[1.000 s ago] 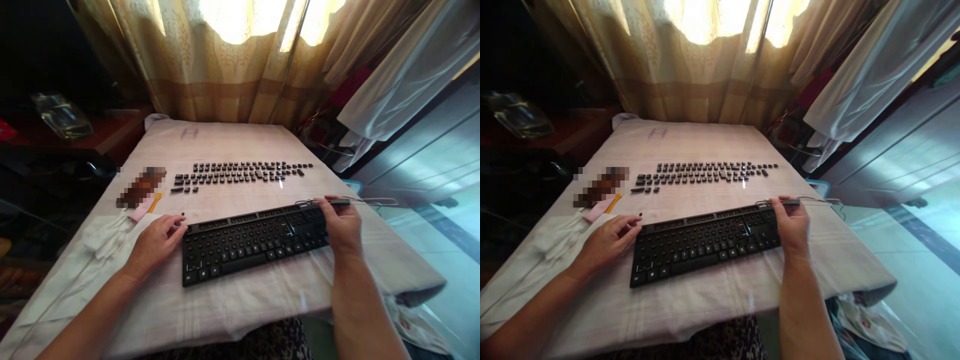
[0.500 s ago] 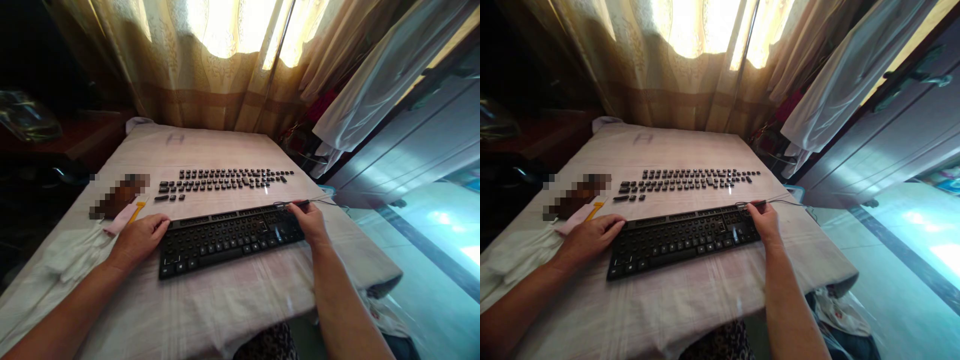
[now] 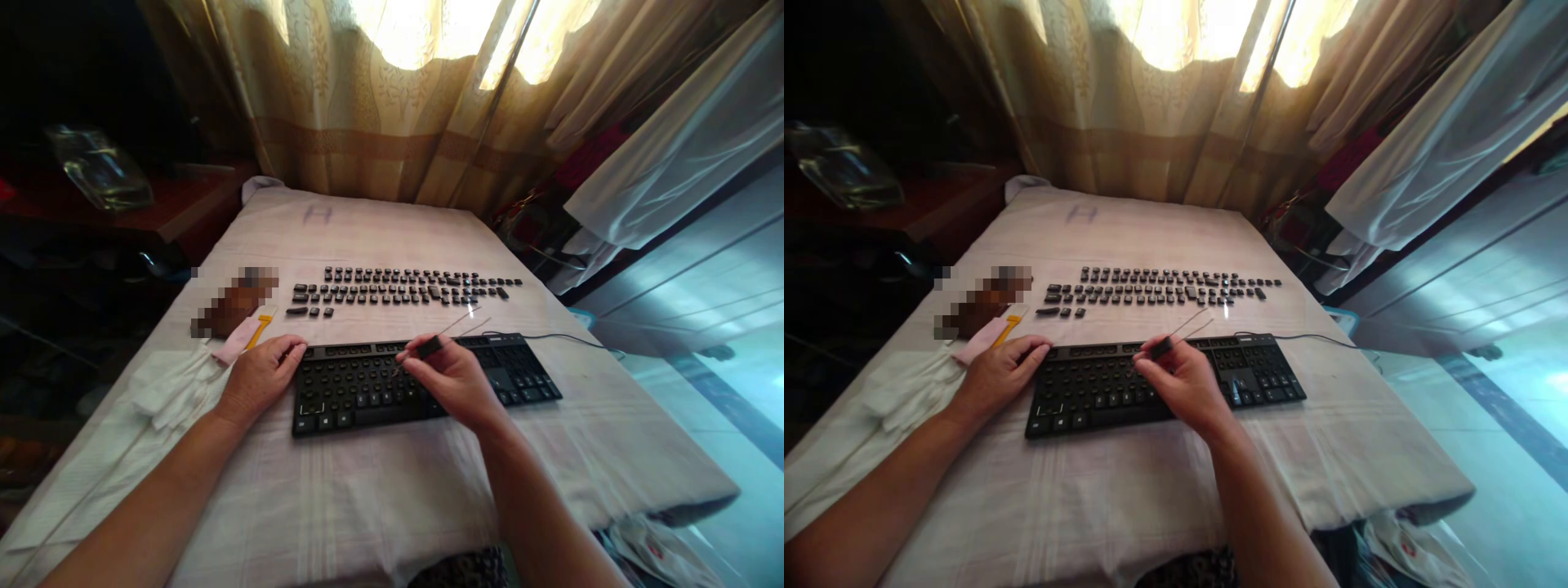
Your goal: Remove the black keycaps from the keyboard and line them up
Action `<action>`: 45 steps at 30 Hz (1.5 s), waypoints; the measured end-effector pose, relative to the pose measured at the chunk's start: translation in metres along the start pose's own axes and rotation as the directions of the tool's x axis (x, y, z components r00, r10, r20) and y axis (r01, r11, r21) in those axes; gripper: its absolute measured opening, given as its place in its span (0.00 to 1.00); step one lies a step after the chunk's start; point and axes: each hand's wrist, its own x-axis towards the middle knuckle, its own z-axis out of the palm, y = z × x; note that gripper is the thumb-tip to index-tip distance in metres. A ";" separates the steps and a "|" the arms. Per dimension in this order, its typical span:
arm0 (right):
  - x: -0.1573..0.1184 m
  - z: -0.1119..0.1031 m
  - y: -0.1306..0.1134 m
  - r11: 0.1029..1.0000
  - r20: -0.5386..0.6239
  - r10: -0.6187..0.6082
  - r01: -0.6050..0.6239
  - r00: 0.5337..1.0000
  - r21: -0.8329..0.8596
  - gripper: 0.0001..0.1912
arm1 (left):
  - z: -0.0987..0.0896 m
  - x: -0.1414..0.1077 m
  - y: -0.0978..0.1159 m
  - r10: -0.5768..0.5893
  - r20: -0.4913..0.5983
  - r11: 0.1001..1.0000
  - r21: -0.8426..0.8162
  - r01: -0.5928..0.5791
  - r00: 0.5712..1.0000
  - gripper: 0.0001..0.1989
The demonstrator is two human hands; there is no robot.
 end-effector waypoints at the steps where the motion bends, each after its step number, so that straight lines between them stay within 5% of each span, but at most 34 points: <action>1: -0.002 0.012 0.000 0.999 0.068 -0.011 0.013 0.998 -0.039 0.11 | 0.000 0.000 -0.001 0.007 -0.003 1.000 -0.010 -0.007 1.000 0.21; 5: -0.008 0.030 0.005 0.990 0.176 -0.044 0.066 0.983 -0.124 0.07 | -0.001 -0.001 -0.004 0.027 0.009 0.999 -0.046 -0.026 1.000 0.20; 16: -0.002 0.026 0.005 0.970 0.371 -0.102 0.175 0.923 -0.169 0.06 | 0.000 -0.003 -0.005 0.061 0.032 0.994 -0.091 -0.058 0.998 0.18; 25: -0.002 0.035 0.004 0.953 0.390 -0.052 0.162 0.919 -0.255 0.04 | -0.002 -0.004 -0.004 0.063 0.054 0.995 -0.082 -0.058 0.997 0.19; 45: -0.001 0.047 0.001 0.801 0.482 -0.213 0.434 0.850 -0.412 0.07 | -0.002 -0.004 -0.005 0.068 0.044 0.996 -0.065 -0.065 0.997 0.18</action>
